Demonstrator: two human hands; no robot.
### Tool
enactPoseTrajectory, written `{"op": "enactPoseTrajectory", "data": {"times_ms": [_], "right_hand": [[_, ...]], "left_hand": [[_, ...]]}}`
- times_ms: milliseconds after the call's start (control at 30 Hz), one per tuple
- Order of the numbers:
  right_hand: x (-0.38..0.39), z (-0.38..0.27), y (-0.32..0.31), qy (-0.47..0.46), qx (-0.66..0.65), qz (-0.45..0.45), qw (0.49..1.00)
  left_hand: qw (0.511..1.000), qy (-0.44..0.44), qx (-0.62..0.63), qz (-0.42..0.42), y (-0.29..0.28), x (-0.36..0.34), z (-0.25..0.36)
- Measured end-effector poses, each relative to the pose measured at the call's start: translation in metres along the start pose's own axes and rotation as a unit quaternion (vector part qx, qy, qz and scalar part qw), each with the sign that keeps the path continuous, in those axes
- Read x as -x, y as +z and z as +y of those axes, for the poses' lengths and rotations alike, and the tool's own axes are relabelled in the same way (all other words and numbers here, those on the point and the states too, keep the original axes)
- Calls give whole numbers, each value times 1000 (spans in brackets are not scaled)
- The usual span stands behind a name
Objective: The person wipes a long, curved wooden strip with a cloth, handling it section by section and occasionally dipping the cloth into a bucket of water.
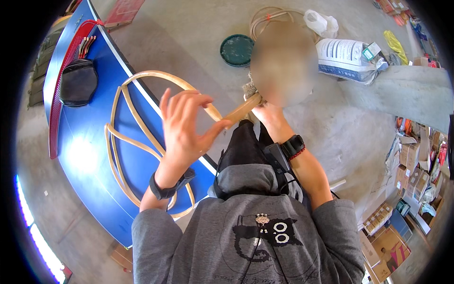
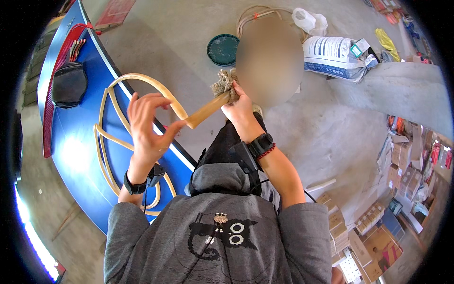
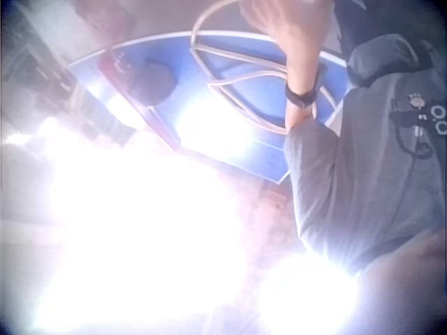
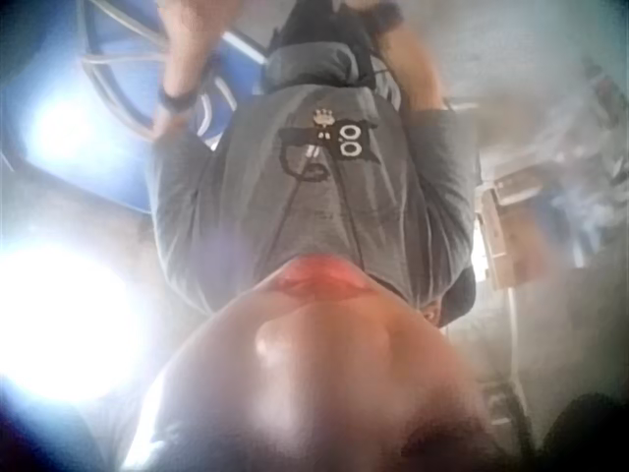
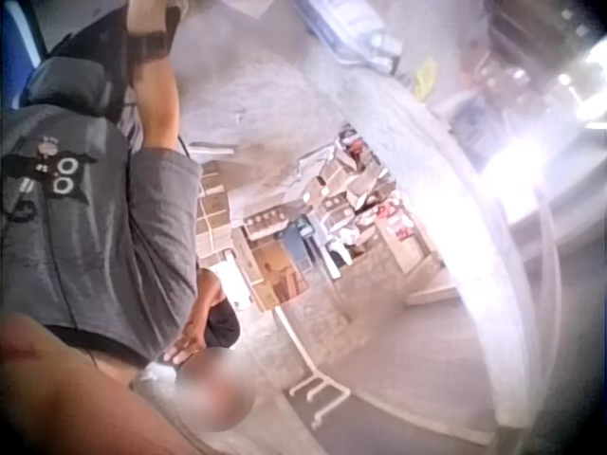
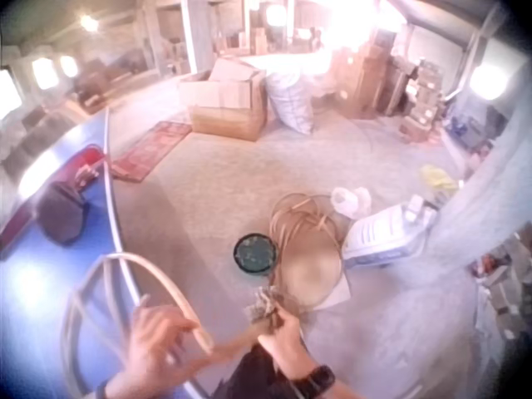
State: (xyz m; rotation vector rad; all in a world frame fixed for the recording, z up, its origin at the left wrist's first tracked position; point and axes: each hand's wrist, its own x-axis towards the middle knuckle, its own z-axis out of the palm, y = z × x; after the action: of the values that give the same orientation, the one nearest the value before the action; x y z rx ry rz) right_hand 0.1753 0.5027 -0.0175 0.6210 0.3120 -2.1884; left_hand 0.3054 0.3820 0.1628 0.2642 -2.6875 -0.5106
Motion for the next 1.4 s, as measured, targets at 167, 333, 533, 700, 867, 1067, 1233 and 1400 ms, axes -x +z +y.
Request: {"op": "enactPoseTrajectory", "data": {"times_ms": [167,333,533,700,867,1067,1233,1400], "right_hand": [[2,-4,9,-16,4,-12,1000],[0,-8,8,-18,-3,-7,1000],[-7,-5,-4,-16,-15,7,1000],[-13,-10,-22,-5,-30,-83,996],[-12,-13,-20,-5,-46,-58,997],[-7,-18,-15,-15,-59,6,998],[-21,-51,-44,6,-97,56,994],[-3,-51,-14,-25,-70,184,980]], "left_hand": [[994,-16,-15,107,-6,22,-34],[996,-53,-13,77,-4,27,-36],[998,-29,-10,62,1,24,-28],[997,-52,-17,59,2,26,-33],[994,-66,-41,78,3,37,-49],[990,-93,-76,75,2,46,-59],[987,-123,-77,72,6,53,-64],[986,-129,-84,71,12,63,-69]]}}
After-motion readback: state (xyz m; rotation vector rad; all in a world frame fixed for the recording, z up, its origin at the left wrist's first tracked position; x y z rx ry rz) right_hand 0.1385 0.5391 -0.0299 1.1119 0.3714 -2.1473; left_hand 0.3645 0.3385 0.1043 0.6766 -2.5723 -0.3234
